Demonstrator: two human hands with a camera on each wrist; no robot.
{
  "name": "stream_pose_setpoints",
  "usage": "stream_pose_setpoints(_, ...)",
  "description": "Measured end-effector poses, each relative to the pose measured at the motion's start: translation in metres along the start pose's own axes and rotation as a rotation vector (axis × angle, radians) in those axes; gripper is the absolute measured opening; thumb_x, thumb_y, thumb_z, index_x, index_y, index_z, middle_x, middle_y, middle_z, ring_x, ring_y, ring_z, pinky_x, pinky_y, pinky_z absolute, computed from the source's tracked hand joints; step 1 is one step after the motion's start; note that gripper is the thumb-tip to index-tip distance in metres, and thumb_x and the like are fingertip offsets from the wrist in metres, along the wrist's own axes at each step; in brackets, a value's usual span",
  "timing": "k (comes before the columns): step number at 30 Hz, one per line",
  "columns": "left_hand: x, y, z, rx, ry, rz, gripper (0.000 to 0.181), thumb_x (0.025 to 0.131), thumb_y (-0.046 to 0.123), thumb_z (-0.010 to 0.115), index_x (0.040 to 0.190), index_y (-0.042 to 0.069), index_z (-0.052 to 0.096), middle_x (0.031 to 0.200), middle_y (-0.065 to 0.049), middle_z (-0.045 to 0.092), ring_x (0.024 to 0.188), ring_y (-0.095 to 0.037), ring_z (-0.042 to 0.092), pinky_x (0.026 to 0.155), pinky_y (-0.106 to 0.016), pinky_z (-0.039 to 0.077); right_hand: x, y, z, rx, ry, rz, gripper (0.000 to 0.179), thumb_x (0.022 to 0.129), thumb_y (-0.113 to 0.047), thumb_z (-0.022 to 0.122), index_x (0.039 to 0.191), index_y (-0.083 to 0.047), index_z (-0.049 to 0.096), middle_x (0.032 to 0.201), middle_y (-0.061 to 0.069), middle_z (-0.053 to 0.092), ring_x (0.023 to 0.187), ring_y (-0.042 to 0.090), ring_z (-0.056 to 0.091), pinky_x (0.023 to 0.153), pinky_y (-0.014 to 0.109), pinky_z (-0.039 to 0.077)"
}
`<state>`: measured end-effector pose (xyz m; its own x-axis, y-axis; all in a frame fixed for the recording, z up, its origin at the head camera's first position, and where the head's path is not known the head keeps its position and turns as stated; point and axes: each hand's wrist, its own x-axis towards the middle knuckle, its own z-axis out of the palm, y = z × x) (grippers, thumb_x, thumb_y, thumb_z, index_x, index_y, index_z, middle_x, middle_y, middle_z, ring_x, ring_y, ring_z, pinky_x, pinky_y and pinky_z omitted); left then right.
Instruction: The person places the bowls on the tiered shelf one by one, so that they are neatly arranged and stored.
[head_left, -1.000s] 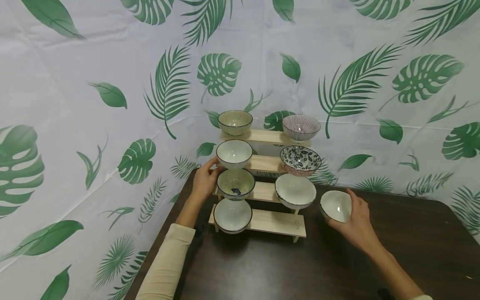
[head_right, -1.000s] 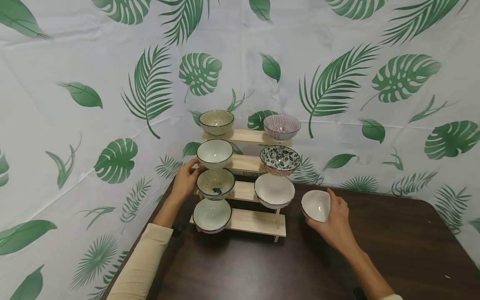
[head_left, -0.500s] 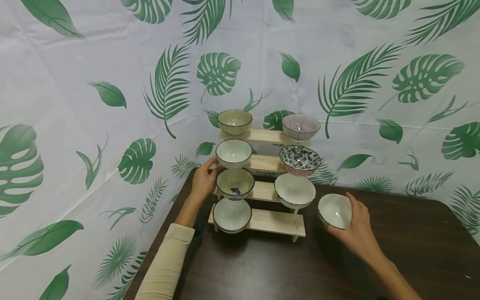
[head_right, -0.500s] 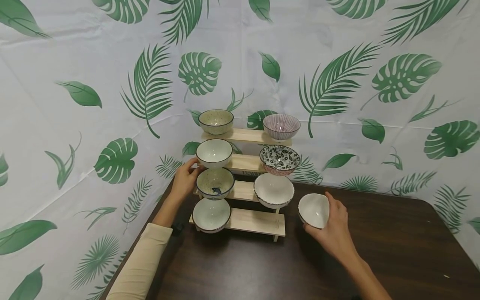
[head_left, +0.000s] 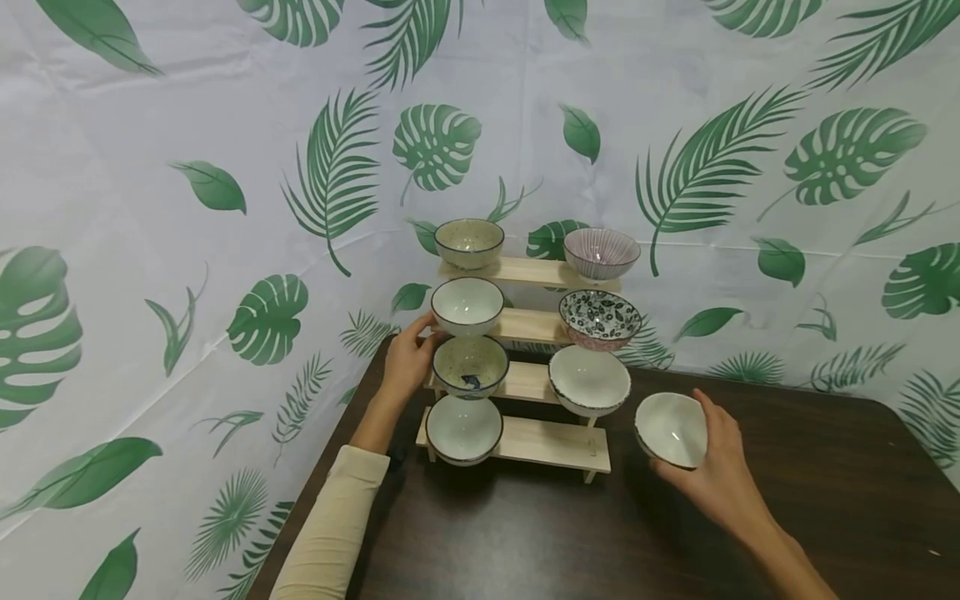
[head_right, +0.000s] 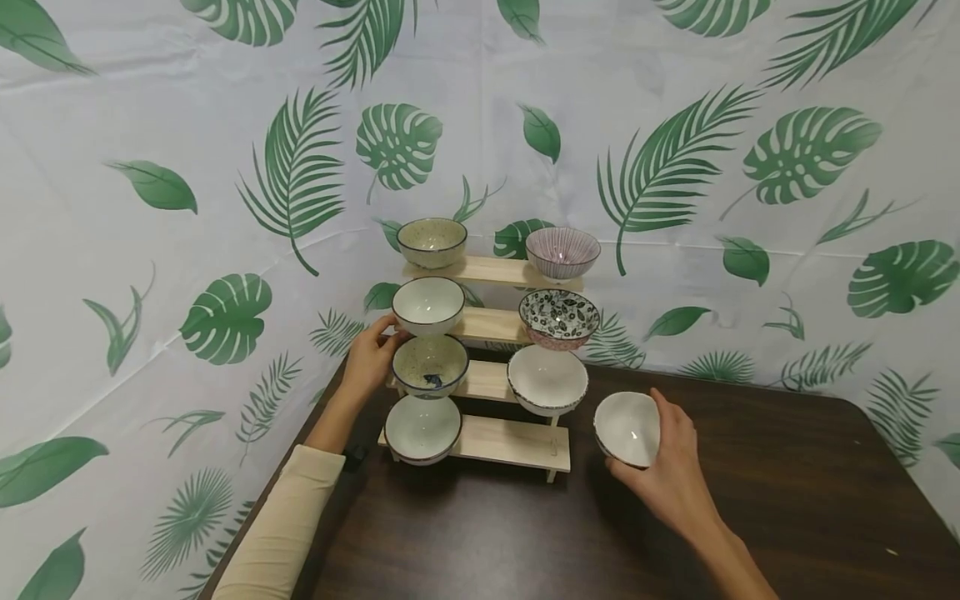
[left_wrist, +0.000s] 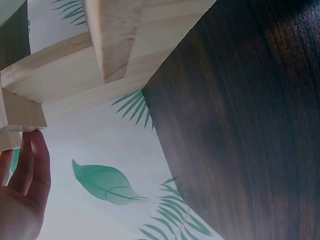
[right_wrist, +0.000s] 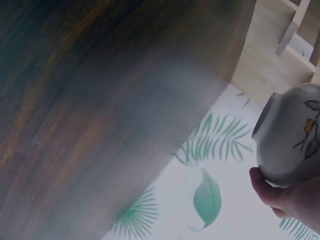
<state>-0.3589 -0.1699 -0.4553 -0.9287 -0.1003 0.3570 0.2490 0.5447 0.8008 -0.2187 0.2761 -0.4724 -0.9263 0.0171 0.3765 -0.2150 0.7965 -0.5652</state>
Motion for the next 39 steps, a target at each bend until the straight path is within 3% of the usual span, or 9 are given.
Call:
stream_pose_setpoints(13, 0.002, 0.001, 0.0, -0.006, 0.001, 0.009, 0.039, 0.102, 0.025, 0.065, 0.141, 0.024, 0.065, 0.086, -0.015, 0.078, 0.059, -0.016, 0.061, 0.052, -0.03, 0.042, -0.015, -0.022, 0.001, 0.033, 0.005, -0.067, 0.122, 0.062, -0.019, 0.098, 0.161, -0.007, 0.028, 0.146, 0.031, 0.039, 0.125, 0.048, 0.041, 0.081, 0.069, 0.045)
stream_pose_setpoints(27, 0.001, -0.001, 0.0, 0.0, 0.0, 0.01, 0.039, 0.102, 0.024, 0.065, 0.142, 0.023, 0.065, 0.086, -0.016, 0.078, 0.058, -0.016, 0.059, 0.052, -0.03, 0.042, -0.03, -0.034, 0.013, 0.065, -0.064, -0.07, 0.123, 0.065, -0.021, 0.098, 0.164, -0.016, 0.024, 0.149, 0.028, 0.037, 0.122, 0.046, 0.047, 0.082, 0.066, 0.05)
stream_pose_setpoints(39, 0.001, -0.002, 0.0, 0.007, -0.002, 0.006, 0.04, 0.103, 0.024, 0.064, 0.143, 0.024, 0.064, 0.086, -0.015, 0.077, 0.059, -0.016, 0.058, 0.052, -0.03, 0.041, -0.032, -0.043, 0.022, 0.086, -0.138, -0.051, 0.123, 0.069, -0.031, 0.097, 0.165, -0.026, 0.02, 0.153, 0.023, 0.036, 0.124, 0.045, 0.049, 0.081, 0.059, 0.053)
